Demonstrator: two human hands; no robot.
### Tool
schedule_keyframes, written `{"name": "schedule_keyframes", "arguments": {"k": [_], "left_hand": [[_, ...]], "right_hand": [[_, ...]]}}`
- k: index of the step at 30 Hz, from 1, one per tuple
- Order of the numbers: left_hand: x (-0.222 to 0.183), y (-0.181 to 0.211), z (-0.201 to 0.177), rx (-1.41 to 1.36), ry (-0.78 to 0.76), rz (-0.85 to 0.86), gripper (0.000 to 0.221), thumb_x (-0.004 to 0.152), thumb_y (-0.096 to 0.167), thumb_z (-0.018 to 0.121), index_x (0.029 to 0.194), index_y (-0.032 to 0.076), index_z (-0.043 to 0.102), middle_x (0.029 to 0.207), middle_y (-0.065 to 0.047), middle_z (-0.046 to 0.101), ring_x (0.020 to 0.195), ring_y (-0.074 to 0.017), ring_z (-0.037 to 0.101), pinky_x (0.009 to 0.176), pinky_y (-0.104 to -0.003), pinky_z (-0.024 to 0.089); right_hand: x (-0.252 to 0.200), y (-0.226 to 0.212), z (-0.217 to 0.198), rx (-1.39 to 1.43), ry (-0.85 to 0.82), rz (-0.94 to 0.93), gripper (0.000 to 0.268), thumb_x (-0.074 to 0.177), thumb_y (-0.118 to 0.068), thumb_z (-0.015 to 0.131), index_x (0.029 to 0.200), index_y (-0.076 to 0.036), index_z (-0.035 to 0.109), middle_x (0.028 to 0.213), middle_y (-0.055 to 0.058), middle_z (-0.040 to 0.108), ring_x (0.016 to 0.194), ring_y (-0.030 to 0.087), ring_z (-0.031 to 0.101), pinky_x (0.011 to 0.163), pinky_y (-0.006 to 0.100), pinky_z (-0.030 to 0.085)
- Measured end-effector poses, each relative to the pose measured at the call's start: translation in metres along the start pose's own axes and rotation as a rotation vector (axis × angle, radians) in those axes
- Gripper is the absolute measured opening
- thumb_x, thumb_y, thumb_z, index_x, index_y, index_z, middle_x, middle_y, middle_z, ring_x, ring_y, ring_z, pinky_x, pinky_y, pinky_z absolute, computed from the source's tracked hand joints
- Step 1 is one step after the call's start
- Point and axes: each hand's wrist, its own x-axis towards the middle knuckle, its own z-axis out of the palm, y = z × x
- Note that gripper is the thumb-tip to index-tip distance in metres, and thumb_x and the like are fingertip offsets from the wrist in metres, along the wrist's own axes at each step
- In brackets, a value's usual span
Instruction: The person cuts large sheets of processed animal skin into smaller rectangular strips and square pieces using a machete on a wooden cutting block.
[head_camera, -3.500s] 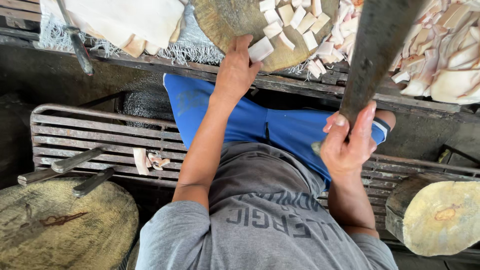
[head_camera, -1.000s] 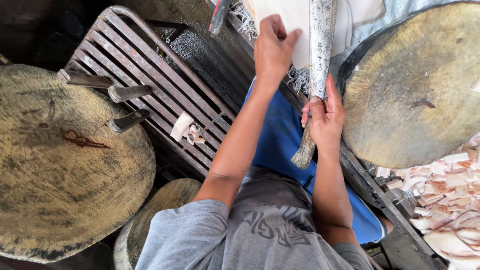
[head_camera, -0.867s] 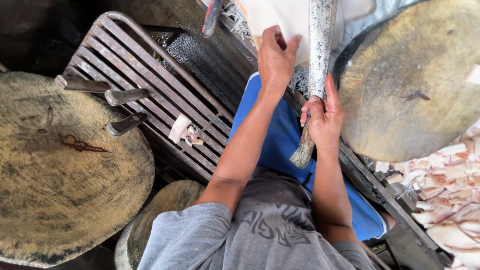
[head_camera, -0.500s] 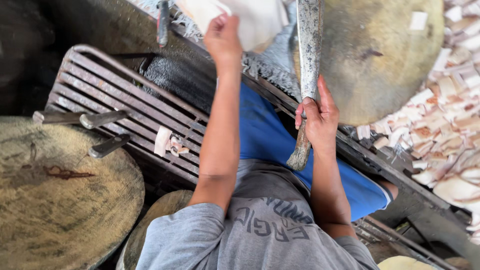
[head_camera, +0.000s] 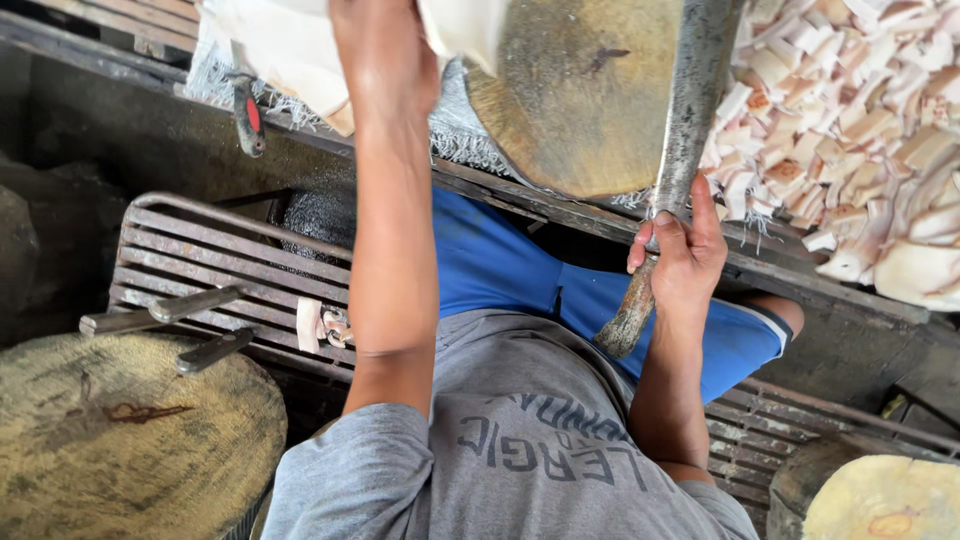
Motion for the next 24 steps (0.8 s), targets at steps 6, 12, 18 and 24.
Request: {"name": "schedule_keyframes", "arguments": {"k": [6, 12, 18, 24], "left_hand": [[-0.06, -0.032, 0.049, -0.007, -0.462, -0.323, 0.018, 0.084, 0.013, 0.083, 0.084, 0.006, 0.066, 0.081, -0.005, 0.068, 0.072, -0.0147, 0.067, 0.067, -0.032, 0.06], [-0.025, -0.082, -0.016, 0.452, -0.417, -0.794, 0.035, 0.076, 0.011, 0.081, 0.106, -0.004, 0.069, 0.095, -0.012, 0.077, 0.085, -0.0219, 0.081, 0.073, -0.035, 0.071], [-0.032, -0.066, -0.079, 0.094, -0.093, -0.574, 0.037, 0.094, 0.014, 0.073, 0.122, -0.009, 0.068, 0.109, -0.021, 0.072, 0.093, -0.0285, 0.074, 0.078, -0.039, 0.066], [-0.12, -0.071, -0.073, 0.052, -0.025, -0.44, 0.048, 0.092, 0.018, 0.072, 0.131, -0.007, 0.063, 0.118, -0.014, 0.076, 0.104, -0.0223, 0.075, 0.093, -0.034, 0.06]], "right_hand": [[-0.033, -0.017, -0.032, -0.076, 0.075, -0.122, 0.064, 0.108, 0.006, 0.051, 0.167, -0.01, 0.033, 0.086, 0.011, 0.064, 0.061, 0.018, 0.058, 0.055, 0.032, 0.049], [-0.054, -0.018, -0.045, -0.271, 0.095, -0.06, 0.064, 0.105, 0.006, 0.047, 0.166, -0.004, 0.032, 0.08, 0.005, 0.06, 0.061, 0.011, 0.055, 0.057, 0.026, 0.048], [-0.057, 0.001, -0.045, -0.318, 0.07, 0.075, 0.065, 0.101, 0.006, 0.046, 0.164, -0.003, 0.034, 0.08, 0.004, 0.059, 0.06, 0.01, 0.055, 0.053, 0.025, 0.048], [-0.05, 0.034, -0.045, -0.264, 0.011, 0.103, 0.067, 0.1, 0.005, 0.046, 0.165, -0.005, 0.031, 0.078, 0.004, 0.059, 0.057, 0.01, 0.053, 0.05, 0.026, 0.047]]}}
